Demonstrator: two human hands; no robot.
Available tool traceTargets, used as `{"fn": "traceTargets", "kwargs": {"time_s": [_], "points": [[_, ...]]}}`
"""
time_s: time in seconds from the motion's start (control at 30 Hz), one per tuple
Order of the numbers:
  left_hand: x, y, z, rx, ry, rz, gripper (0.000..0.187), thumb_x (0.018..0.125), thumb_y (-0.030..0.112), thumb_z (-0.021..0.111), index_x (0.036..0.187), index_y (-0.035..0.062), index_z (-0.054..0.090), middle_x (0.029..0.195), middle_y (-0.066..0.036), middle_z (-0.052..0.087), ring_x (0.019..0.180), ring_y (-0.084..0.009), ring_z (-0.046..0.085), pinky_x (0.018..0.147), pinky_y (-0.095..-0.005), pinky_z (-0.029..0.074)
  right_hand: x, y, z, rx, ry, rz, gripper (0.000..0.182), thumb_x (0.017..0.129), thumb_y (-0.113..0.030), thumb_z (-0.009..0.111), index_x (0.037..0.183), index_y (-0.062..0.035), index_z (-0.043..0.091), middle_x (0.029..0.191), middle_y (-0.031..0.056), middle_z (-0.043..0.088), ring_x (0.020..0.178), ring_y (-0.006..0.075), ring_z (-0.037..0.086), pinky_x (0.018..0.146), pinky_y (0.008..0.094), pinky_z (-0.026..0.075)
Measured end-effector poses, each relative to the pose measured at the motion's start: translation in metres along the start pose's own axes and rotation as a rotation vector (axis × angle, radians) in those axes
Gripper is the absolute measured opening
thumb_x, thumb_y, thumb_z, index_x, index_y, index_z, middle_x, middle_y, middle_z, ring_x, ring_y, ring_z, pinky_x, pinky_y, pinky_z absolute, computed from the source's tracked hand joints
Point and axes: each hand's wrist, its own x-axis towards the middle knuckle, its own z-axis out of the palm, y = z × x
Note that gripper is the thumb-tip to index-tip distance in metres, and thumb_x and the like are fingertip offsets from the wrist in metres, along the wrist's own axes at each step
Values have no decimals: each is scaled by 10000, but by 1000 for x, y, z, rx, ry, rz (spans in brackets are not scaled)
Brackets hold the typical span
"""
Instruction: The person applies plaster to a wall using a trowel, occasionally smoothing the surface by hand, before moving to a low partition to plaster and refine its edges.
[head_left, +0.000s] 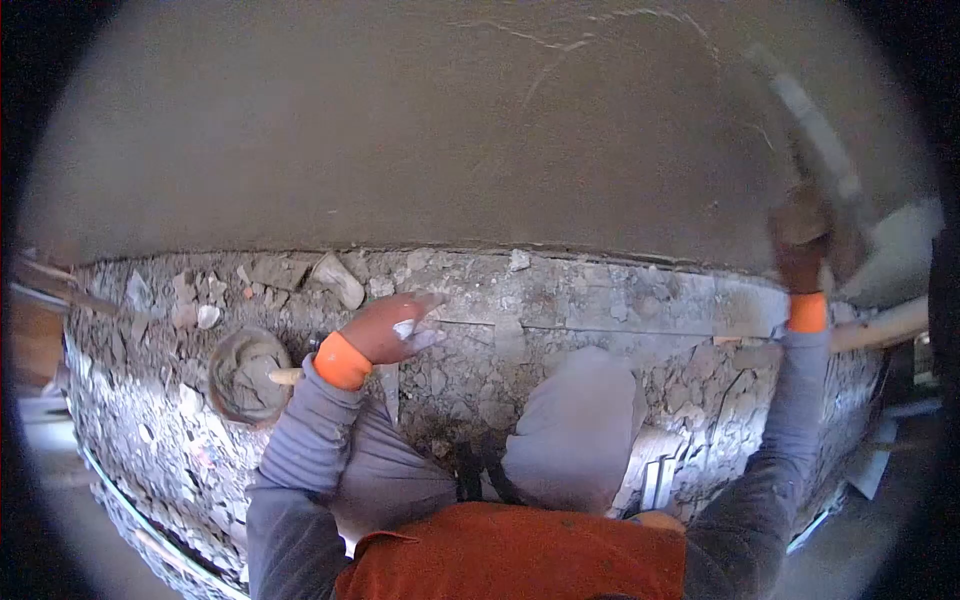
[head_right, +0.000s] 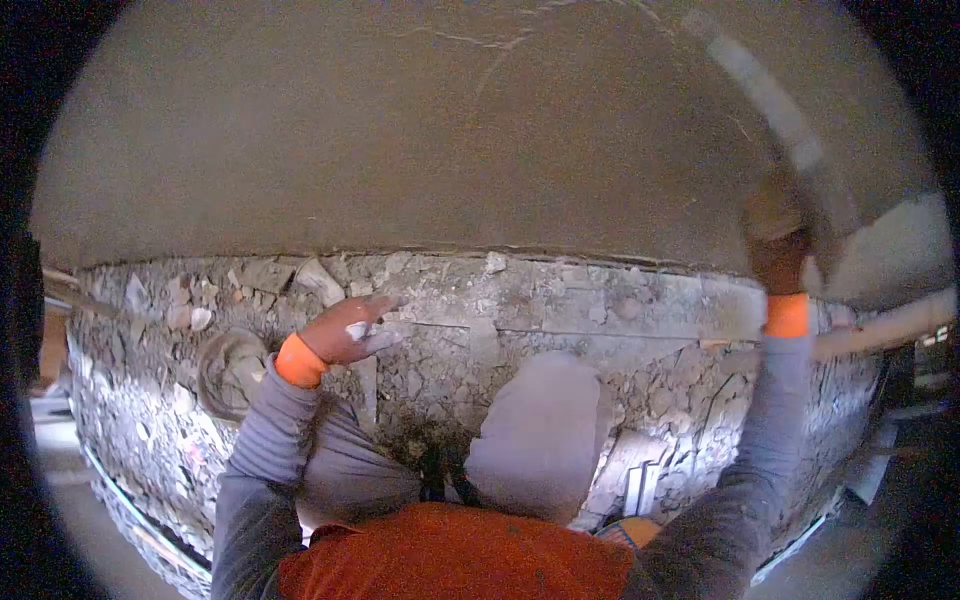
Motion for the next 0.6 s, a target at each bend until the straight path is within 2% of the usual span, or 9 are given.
{"fn": "traceTargets", "kwargs": {"time_s": [0.1,0.17,0.27,0.33,0.43,0.47,0.57,0.6], "points": [[1,-3,7,-45,85,53,514,825,336,628,1236,57,497,1111,-212,590,989,-381,574,850,-420,468,-123,-82,85,402,-378,283,495,870,-317,511,1304,-89,443,1357,143,414,1245,316,377,1023,417,304],[0,4,3,37,99,58,500,820,301,638,1229,48,501,1116,-210,588,988,-382,576,847,-420,469,-191,-138,125,554,-648,462,560,871,-311,490,1377,-99,380,1437,142,337,1334,319,288,1087,418,241],[-4,2,12,96,162,82,474,825,283,636,1203,20,520,1086,-217,597,984,-383,578,841,-419,472,-236,-206,146,474,-866,462,568,842,-299,516,1363,-100,405,1422,148,360,1326,320,304,1083,421,249],[-4,18,7,108,109,-13,473,828,281,636,1201,15,521,1073,-219,601,977,-383,580,838,-422,472,-259,-243,164,426,-1013,447,575,823,-291,533,1353,-101,421,1411,152,375,1320,320,315,1081,423,255],[-6,28,10,146,74,-69,478,835,274,629,1232,40,501,1069,-219,604,959,-381,586,818,-424,480,-286,-261,204,445,-1014,397,555,756,-275,577,1275,-90,512,1341,148,461,1265,330,392,1049,432,307],[-7,34,7,145,52,-100,481,836,272,627,1240,49,495,1073,-218,603,950,-379,590,814,-424,483,-292,-263,215,358,-859,309,478,737,-240,573,1190,-87,579,1247,145,545,1177,329,486,992,445,370],[-2,49,4,165,56,-84,498,840,274,618,1272,78,468,1100,-203,598,900,-373,608,805,-428,489,-259,-253,224,401,-846,396,392,718,-228,589,1080,-89,646,1170,140,596,1104,312,549,909,446,440],[0,52,5,147,48,-88,500,840,279,618,1272,77,468,1110,-200,595,900,-371,609,807,-429,488,-244,-243,221,406,-875,364,304,701,-223,595,972,-104,663,1041,137,629,978,312,593,822,445,466]]}}
